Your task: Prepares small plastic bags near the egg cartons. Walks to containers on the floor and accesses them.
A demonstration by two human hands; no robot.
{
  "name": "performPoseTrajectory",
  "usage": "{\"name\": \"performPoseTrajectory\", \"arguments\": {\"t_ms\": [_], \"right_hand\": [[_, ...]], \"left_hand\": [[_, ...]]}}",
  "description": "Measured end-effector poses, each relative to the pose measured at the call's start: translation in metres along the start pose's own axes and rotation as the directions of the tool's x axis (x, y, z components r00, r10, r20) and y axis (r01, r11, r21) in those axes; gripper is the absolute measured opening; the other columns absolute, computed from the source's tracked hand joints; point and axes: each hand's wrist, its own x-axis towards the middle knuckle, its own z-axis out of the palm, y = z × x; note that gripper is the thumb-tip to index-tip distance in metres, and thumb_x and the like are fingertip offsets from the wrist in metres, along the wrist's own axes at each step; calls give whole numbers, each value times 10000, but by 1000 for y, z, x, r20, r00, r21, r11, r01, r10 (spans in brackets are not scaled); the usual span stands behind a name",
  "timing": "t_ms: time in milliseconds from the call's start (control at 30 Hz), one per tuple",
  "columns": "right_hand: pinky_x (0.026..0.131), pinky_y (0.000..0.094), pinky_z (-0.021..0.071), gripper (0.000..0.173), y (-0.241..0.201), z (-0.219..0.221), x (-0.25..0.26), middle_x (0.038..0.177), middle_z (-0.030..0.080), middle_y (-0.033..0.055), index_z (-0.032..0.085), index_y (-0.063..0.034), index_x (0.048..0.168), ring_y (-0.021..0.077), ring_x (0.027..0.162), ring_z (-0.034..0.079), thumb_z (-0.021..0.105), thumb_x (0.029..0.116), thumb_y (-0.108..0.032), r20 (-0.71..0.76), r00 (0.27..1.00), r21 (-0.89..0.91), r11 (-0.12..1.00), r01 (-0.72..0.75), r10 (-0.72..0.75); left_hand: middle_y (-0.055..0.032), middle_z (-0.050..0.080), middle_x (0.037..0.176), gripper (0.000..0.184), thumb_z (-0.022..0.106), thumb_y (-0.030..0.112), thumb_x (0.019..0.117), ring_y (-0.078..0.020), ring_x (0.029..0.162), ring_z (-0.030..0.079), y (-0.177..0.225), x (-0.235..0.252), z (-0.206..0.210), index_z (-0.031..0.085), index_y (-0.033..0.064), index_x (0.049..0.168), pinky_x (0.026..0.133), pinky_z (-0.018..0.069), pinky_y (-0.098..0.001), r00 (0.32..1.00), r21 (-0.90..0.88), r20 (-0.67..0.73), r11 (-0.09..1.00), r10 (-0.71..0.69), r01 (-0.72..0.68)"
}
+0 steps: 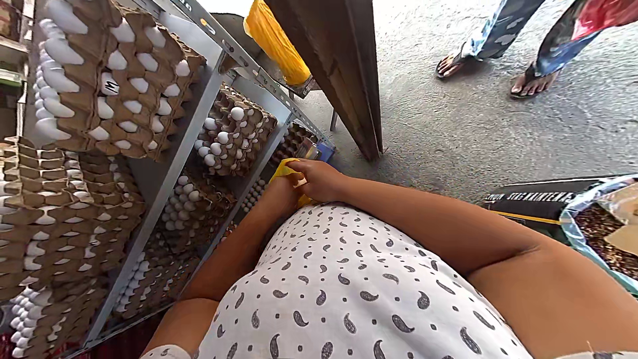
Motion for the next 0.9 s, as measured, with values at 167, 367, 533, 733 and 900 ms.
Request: {"name": "performPoseTrajectory", "arguments": {"t_ms": [167,367,533,733,900], "right_hand": [[1048,531,483,644,5,0,1,1433,583,149,552,-64,1455,293,1267,597,642,834,82,-21,998,15,998,-55,55],[1055,554,476,621,8,1,0,1432,587,167,558,-58,1450,303,1277,597,640,844,55,-106,990,-1,996,-90,89],[1013,560,497,630,8,8,1,1370,619,177,575,-48,1428,310,1229,620,627,812,74,-176,978,-1,994,-112,110],[985,546,517,610,6,10,-3,1376,613,179,560,-40,1438,295,1195,636,604,839,63,-223,953,32,978,-206,208],[983,525,528,598,14,10,-3,1360,619,172,557,-46,1435,273,1191,638,606,843,26,-238,948,55,977,-204,211]], "left_hand": [[-56,740,961,199,627,206,1023,-108,756,700,-60,-23,-40,743,58,1088,714,611,-317,908,-201,-416,969,48,-144],[-266,558,1437,487,625,160,1021,-402,1374,511,-206,31,-87,515,-27,1457,1169,368,-568,865,-82,-453,976,-215,200],[-296,480,1500,684,719,175,967,-460,1429,422,-244,69,-108,402,19,1553,1186,314,-617,891,-48,-366,961,-270,272],[-226,615,1378,520,756,114,928,-327,1292,596,-263,74,-100,571,-2,1400,1122,443,-493,821,-384,-475,914,-318,132],[-87,596,1370,468,626,36,970,-152,1210,604,-246,40,-60,508,26,1422,1040,514,-352,732,-771,-585,518,-350,-369]]}}
